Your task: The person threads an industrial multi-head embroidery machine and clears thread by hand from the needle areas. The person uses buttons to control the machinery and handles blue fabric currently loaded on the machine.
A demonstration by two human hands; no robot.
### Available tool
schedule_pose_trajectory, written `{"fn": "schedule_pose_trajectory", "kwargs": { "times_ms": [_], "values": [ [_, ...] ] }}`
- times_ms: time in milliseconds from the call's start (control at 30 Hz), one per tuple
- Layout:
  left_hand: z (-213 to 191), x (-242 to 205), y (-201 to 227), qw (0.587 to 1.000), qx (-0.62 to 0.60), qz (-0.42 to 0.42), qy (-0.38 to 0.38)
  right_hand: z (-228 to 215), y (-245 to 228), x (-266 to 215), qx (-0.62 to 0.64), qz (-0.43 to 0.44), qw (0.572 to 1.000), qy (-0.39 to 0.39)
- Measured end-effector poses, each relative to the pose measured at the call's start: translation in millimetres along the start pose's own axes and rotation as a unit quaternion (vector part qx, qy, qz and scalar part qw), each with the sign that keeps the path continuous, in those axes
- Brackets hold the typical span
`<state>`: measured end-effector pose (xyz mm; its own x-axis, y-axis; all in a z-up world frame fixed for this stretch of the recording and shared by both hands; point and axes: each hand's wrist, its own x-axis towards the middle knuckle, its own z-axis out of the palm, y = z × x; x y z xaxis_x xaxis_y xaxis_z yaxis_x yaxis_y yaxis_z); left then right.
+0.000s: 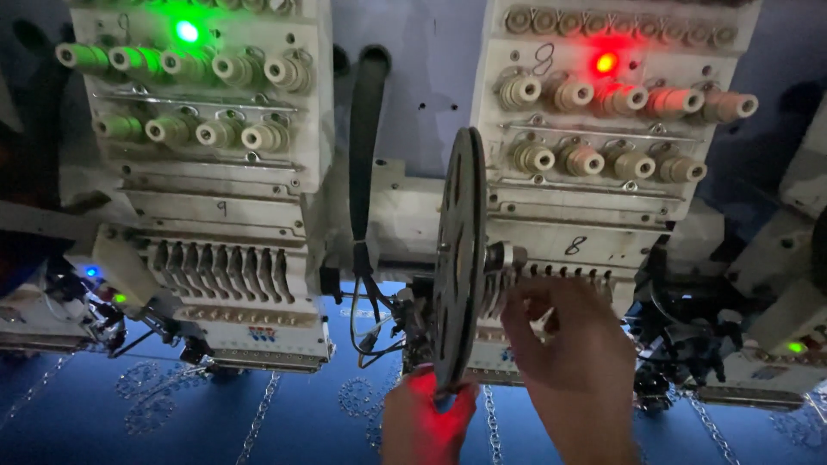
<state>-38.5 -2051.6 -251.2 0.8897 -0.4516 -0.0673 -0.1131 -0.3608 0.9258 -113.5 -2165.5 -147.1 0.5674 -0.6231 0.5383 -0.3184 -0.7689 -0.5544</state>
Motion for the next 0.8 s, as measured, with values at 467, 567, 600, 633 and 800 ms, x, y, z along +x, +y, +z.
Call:
{"fn": "schedule_pose_trajectory", "kwargs": {
  "times_ms": [467,567,600,633,800],
  "values": [
    [-3,-11,2,0.981,0.033,-0.064,-0.181,69,98,-75,-0.140,0.093,0.927,-0.334],
    [8,-5,3,0.957,-0.270,-0.058,-0.095,32,58,-49,-0.107,0.164,0.928,-0.318],
    [7,-4,14,0.914,-0.373,-0.136,-0.079,25,52,-43,-0.098,0.179,0.935,-0.290],
    [5,-3,25,0.855,-0.470,-0.211,-0.063,19,47,-36,-0.088,0.193,0.941,-0.262],
    [7,-2,46,0.819,-0.506,-0.259,-0.077,10,24,-27,0.014,0.215,0.960,-0.179]
  ]
}}
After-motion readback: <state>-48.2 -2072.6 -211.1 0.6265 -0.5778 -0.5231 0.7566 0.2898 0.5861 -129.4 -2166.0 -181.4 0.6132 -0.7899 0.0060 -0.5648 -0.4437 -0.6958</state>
